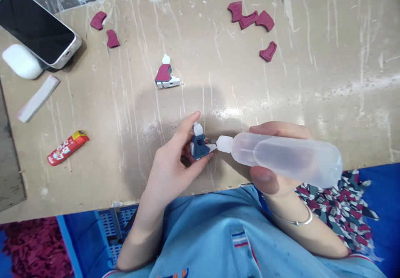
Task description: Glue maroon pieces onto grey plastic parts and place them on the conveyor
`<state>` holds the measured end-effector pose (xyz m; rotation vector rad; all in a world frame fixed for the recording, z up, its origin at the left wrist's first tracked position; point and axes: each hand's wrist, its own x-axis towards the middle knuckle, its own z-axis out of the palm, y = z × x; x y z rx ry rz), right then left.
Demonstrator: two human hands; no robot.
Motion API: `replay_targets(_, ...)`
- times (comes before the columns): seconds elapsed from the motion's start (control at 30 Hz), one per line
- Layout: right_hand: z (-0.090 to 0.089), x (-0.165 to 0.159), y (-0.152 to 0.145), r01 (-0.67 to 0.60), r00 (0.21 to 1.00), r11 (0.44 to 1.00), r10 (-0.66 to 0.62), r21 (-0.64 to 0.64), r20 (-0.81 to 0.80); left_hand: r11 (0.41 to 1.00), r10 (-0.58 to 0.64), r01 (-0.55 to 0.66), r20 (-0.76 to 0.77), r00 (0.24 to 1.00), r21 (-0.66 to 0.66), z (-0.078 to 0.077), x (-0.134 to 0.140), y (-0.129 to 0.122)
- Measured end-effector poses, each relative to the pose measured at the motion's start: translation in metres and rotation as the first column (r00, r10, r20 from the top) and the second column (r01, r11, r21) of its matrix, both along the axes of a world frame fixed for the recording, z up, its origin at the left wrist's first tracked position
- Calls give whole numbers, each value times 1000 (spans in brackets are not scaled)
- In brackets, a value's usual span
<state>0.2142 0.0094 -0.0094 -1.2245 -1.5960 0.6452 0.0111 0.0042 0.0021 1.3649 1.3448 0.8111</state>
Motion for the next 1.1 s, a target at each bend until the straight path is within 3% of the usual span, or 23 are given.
replay_targets(0.13, -2, -2, 0, 92, 996, 989, -92, 119, -5, 1000, 11, -11, -20, 1000, -5, 0, -1, 0)
replay_targets(0.27, -7, -5, -4, 164, 984, 985, -160, 55, -79, 1000, 15, -15, -5, 1000, -21, -1, 0, -1)
replay_targets(0.37, -6, 3, -1, 154, 930, 981, -183, -115, -320, 999, 14, -14, 4, 1000, -39, -4, -1, -2)
replay_targets(0.47, -4, 33, 15, -166, 726, 914, -140, -369, -674, 999, 25, -24, 18, 1000, -34, -9, -2, -3)
replay_targets(0.53, -4, 61, 27, -367, 529, 846, -153, -387, -835, 999, 36, -36, 16, 999, -34, -11, -3, -3)
replay_targets(0.63, -7, 95, 37, -412, 261, 850, -235, -328, -936, 994, 50, -53, -36, 998, -95, -8, -2, -4)
replay_targets(0.67, -7, 100, 36, -401, 233, 862, -231, -309, -945, 990, 56, -63, -55, 997, -123, -5, -2, -4)
replay_targets(0.73, -6, 101, 30, -377, 321, 876, -180, -299, -930, 983, 65, -78, -82, 994, -169, 0, 0, -4)
replay_targets(0.83, 2, 84, 21, -305, 706, 883, -43, -358, -707, 976, 62, -81, -94, 994, -204, 4, 2, -2)
replay_targets(0.9, 7, 70, 25, -168, 958, 918, 66, -359, -280, 974, 55, -76, -99, 993, -214, 5, 2, -1)
replay_targets(0.93, 10, 65, 33, -99, 995, 943, 90, -318, -45, 974, 50, -71, -103, 993, -214, 4, 2, -1)
replay_targets(0.97, 11, 60, 43, -37, 979, 966, 86, -256, 186, 976, 43, -65, -107, 993, -210, 4, 1, 0)
replay_targets(1.03, 11, 57, 72, 8, 899, 986, 65, -165, 434, 979, 28, -52, -119, 992, -197, 2, 0, 0)
replay_targets(1.1, 9, 57, 103, -9, 710, 995, 75, -98, 700, 982, 20, -44, -130, 991, -182, 1, -1, -1)
